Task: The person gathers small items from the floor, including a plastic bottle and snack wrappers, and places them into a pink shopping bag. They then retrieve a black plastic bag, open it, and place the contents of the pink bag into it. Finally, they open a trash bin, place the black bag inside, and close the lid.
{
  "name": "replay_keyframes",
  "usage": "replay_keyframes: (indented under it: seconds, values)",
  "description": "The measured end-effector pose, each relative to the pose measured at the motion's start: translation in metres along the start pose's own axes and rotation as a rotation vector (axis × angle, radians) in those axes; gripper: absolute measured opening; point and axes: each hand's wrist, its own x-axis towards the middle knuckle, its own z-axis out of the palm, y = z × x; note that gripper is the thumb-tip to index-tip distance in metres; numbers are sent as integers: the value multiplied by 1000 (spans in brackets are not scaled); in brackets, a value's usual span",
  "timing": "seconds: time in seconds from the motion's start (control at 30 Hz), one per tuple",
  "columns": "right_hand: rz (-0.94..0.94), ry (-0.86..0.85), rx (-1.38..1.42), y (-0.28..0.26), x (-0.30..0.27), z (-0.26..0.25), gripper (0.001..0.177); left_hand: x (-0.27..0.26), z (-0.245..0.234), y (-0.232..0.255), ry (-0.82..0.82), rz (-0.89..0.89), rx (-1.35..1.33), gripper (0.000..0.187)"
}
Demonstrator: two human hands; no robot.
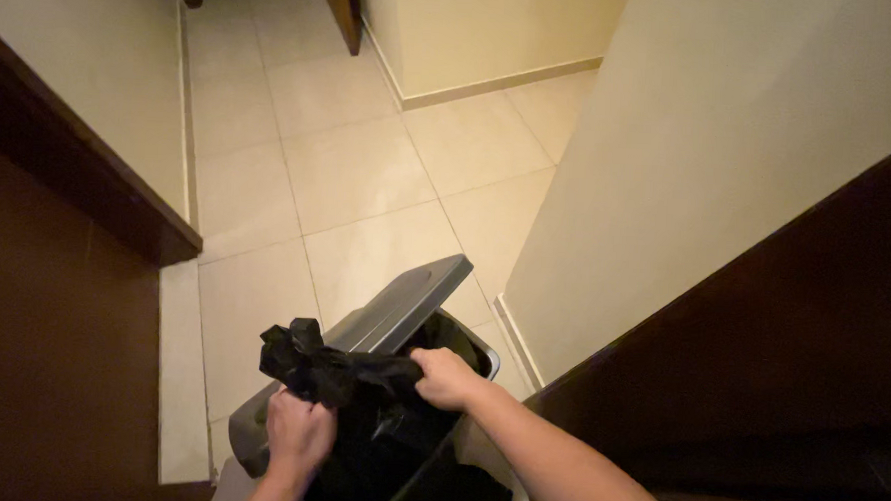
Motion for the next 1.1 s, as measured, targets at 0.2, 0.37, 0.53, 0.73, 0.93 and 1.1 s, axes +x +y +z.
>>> replay_keyframes:
  seconds: [0.2,0.37,0.53,0.73,0.93,1.1]
  values:
    - [80,73,193,-15,-14,9,31,-13,-10,-1,53,-177,17,34]
    - [26,111,210,-26,-23,20,25,-25,-14,-23,31,-208,-3,33]
    - [7,144,316,-46,-30,21,19,-27,-22,-37,-35,-379,90,41]
    - [26,114,410,-80,-38,36,17,-39,-41,-56,83,-478,26,44]
    - [26,60,520,-117,-40,46,23,-44,-64,-85,175,-288,-12,35]
    - [-76,102,674,-143,-34,27,16,-36,-67,-91,187,-218,102,36]
